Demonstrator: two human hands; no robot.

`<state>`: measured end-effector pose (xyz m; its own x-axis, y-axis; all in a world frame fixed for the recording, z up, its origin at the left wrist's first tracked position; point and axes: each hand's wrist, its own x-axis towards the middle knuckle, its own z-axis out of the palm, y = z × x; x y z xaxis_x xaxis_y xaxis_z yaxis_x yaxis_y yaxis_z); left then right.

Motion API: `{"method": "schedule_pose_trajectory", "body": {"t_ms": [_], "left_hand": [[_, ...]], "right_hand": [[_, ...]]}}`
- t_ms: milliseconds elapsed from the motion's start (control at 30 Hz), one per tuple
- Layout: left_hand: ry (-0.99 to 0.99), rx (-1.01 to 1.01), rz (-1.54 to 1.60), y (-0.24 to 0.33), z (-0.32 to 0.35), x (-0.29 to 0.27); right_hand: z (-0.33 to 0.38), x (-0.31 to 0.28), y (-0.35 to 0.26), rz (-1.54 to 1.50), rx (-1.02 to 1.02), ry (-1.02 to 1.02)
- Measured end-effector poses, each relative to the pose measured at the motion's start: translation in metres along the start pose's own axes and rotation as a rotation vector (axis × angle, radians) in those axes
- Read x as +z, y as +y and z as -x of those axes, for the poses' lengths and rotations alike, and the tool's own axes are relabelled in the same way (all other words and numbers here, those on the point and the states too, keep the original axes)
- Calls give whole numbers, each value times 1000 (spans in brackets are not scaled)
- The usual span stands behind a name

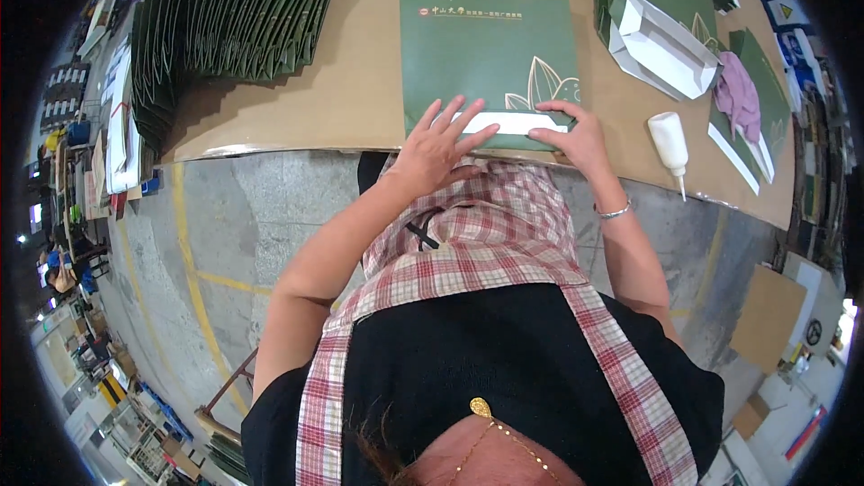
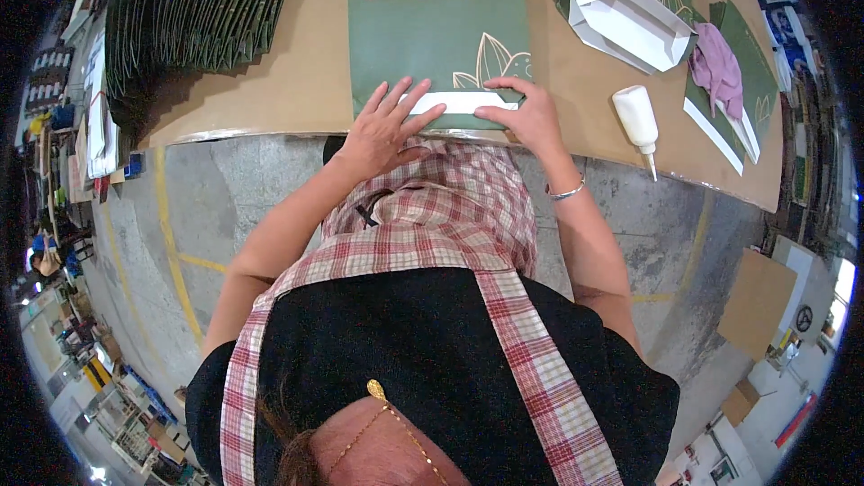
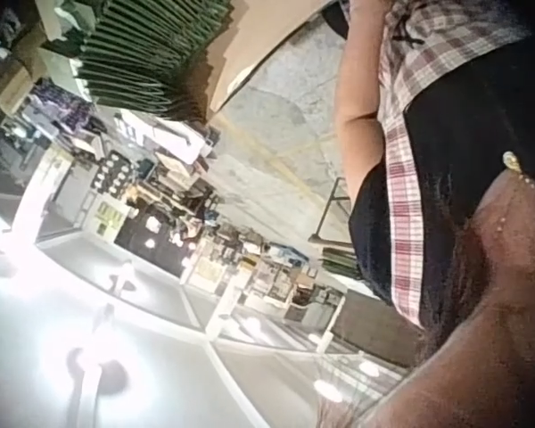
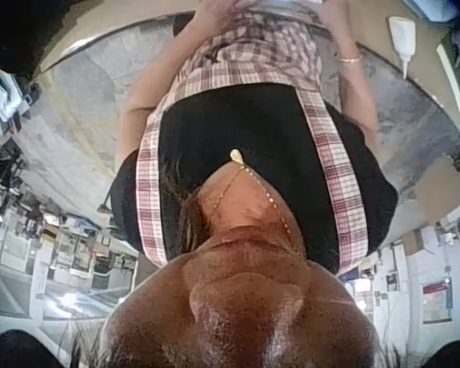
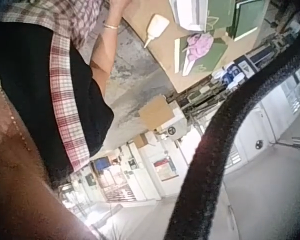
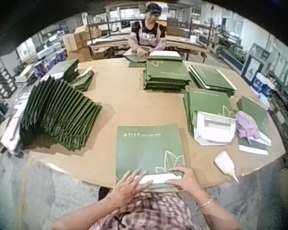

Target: Applying glue to white cardboard inserts and attaching them inside green decorative folders, then stacking and sorting the finished items.

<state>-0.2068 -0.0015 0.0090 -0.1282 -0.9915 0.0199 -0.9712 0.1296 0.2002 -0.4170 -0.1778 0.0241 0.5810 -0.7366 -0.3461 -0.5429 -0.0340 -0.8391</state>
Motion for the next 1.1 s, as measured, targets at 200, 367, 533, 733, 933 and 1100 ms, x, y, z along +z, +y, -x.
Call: {"method": "schedule_pose_trajectory", "body": {"t_ms": [200, 367, 533, 733, 933, 1100], "left_hand": [[15, 27, 14, -1, 0, -2], [34, 26, 39, -2, -1, -2], [88, 42, 74, -3, 2, 1], [53, 38, 69, 1, 0, -5], [67, 50, 71, -2, -1, -7], [87, 40, 94, -5, 0, -5]], "right_hand": [[14, 1, 0, 391, -255, 214], [22, -2, 0, 478, -146, 222], [23, -4, 2, 508, -125, 179], [13, -14, 3, 386, -119, 184], [-1, -15, 24, 388, -235, 177], [3, 0, -10, 346, -178, 246]]}}
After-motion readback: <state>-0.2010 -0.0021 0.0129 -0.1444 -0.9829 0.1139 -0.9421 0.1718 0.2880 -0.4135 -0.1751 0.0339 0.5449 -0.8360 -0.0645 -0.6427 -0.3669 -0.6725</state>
